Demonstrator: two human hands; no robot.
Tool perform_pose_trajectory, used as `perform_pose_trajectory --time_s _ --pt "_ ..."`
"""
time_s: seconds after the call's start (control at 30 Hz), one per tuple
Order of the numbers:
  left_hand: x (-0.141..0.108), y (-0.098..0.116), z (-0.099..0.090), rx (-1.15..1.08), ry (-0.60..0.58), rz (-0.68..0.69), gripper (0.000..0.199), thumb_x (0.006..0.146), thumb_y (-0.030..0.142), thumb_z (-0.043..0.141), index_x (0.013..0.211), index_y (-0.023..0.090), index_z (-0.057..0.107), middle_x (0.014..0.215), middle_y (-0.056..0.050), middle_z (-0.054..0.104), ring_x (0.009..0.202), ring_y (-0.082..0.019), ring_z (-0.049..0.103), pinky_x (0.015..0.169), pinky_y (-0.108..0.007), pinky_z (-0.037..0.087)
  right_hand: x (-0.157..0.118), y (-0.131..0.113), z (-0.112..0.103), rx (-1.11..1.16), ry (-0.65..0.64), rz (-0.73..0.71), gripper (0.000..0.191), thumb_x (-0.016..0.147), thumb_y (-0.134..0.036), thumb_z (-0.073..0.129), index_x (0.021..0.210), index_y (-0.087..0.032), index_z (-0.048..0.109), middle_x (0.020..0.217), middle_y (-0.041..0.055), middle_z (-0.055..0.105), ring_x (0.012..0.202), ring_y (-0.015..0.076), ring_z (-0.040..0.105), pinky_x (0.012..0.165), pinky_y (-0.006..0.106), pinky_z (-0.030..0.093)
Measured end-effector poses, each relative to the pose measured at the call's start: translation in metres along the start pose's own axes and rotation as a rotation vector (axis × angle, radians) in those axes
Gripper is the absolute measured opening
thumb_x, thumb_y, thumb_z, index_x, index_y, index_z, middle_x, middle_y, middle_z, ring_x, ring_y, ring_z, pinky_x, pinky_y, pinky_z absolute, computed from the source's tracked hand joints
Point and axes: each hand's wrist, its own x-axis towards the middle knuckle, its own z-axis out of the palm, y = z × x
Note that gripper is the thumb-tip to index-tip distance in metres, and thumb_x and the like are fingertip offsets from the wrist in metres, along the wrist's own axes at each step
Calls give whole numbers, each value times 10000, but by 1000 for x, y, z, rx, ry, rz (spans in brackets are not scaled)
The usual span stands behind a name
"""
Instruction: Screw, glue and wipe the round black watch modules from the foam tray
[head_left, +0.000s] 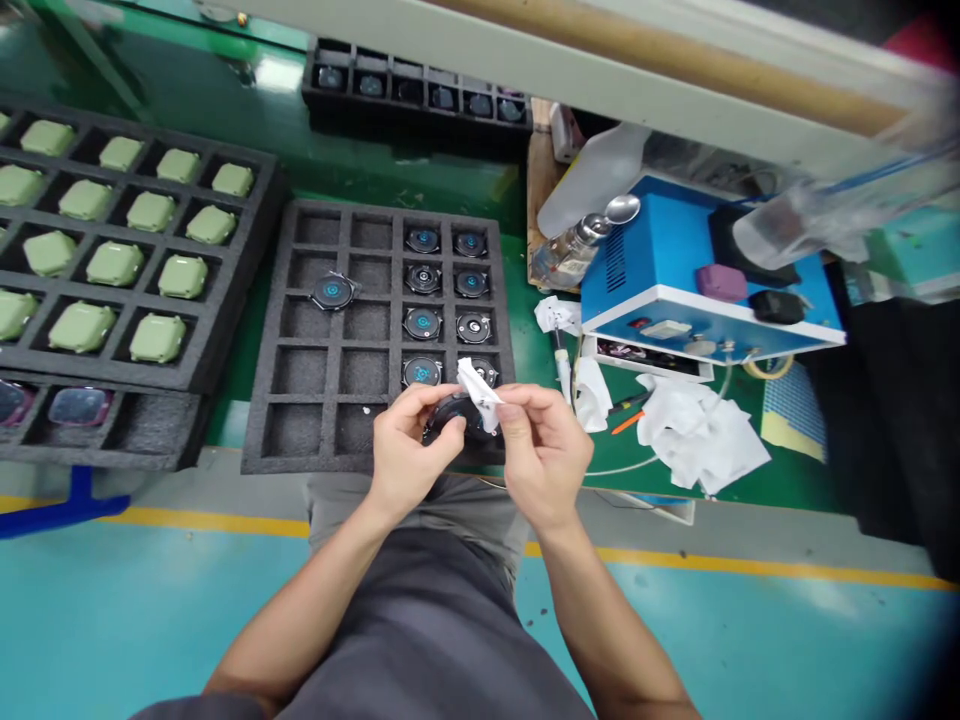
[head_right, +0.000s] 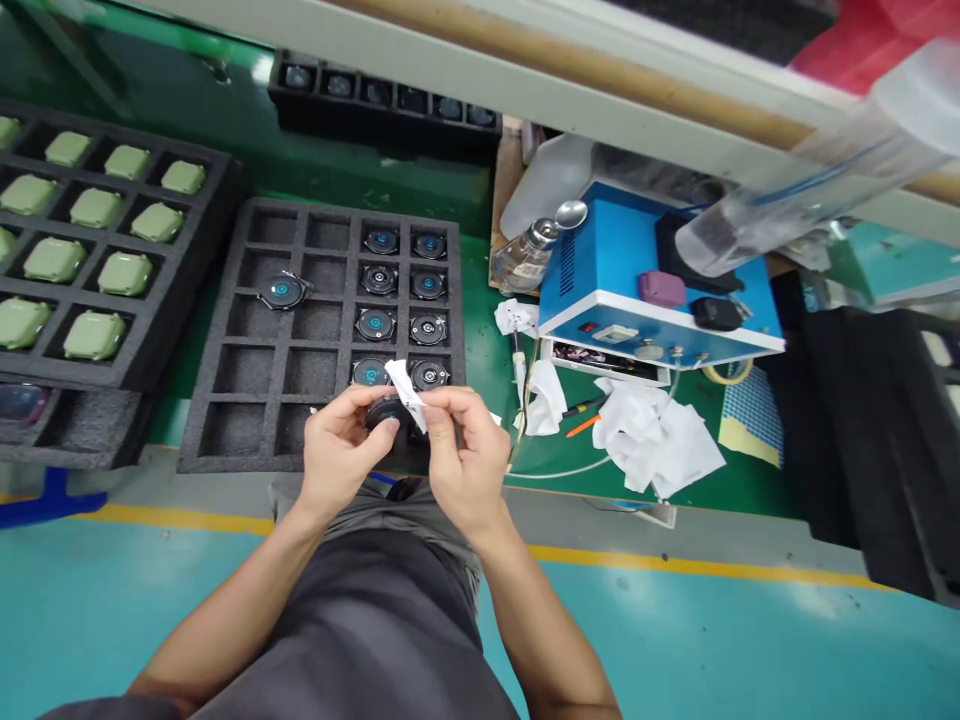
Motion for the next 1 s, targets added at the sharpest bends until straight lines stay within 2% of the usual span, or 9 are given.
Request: perform_pose_trajectory --time_s 0.2,0.43,0.6,0.67,0.77,0.87,0.93,1.0 --pt "-4 -7 2 127 30 46 259 757 95 679 998 163 748 872 -37 685 797 -150 623 715 -257 489 1 4 -1 -138 -75 -205 176 949 -101 550 1031 -234 633 950 34 708 934 168 678 790 329 548" --pt "-5 -9 5 279 48 138 253 729 71 659 950 168 734 770 10 609 687 -116 557 618 -229 439 5 9 -4 -257 -170 -347 205 946 -65 521 1043 -237 578 957 51 713 936 181 674 793 356 560" --pt "-4 -4 8 347 40 138 129 717 63 631 768 175 670 685 35 523 628 -104 486 574 -230 384 2 11 -4 -235 -211 -432 219 924 -39 536 1030 -225 580 947 54 714 920 179 676 801 352 564" --pt "-4 -4 8 361 34 139 111 721 66 628 713 176 636 675 35 501 624 -104 471 573 -235 377 -1 11 -4 -229 -215 -409 206 932 -51 530 1015 -232 584 937 44 714 919 178 680 809 351 562" --pt "-6 -7 8 354 22 143 172 722 63 631 838 180 685 725 25 558 652 -110 508 601 -239 410 -5 13 -7 -204 -131 -247 155 959 -114 533 1019 -243 593 929 28 713 900 165 694 791 323 555" --pt "-8 -11 8 320 27 109 426 724 70 653 1132 191 682 800 14 631 707 -122 570 662 -249 461 -6 15 -11 -189 -27 -90 99 973 -195 556 1040 -242 613 934 28 706 854 155 699 746 297 548" --pt "-10 -14 9 301 32 94 553 731 77 662 1269 193 623 824 12 659 727 -125 596 695 -255 483 -4 14 -12 -188 -15 -84 95 973 -212 562 1041 -242 621 941 30 701 853 153 697 736 290 546" --pt "-11 -15 9 313 35 116 605 736 81 659 1325 197 587 828 16 673 728 -122 607 711 -254 495 -1 11 -13 -196 -65 -134 107 971 -194 555 1037 -243 624 953 31 703 880 156 694 749 293 547"
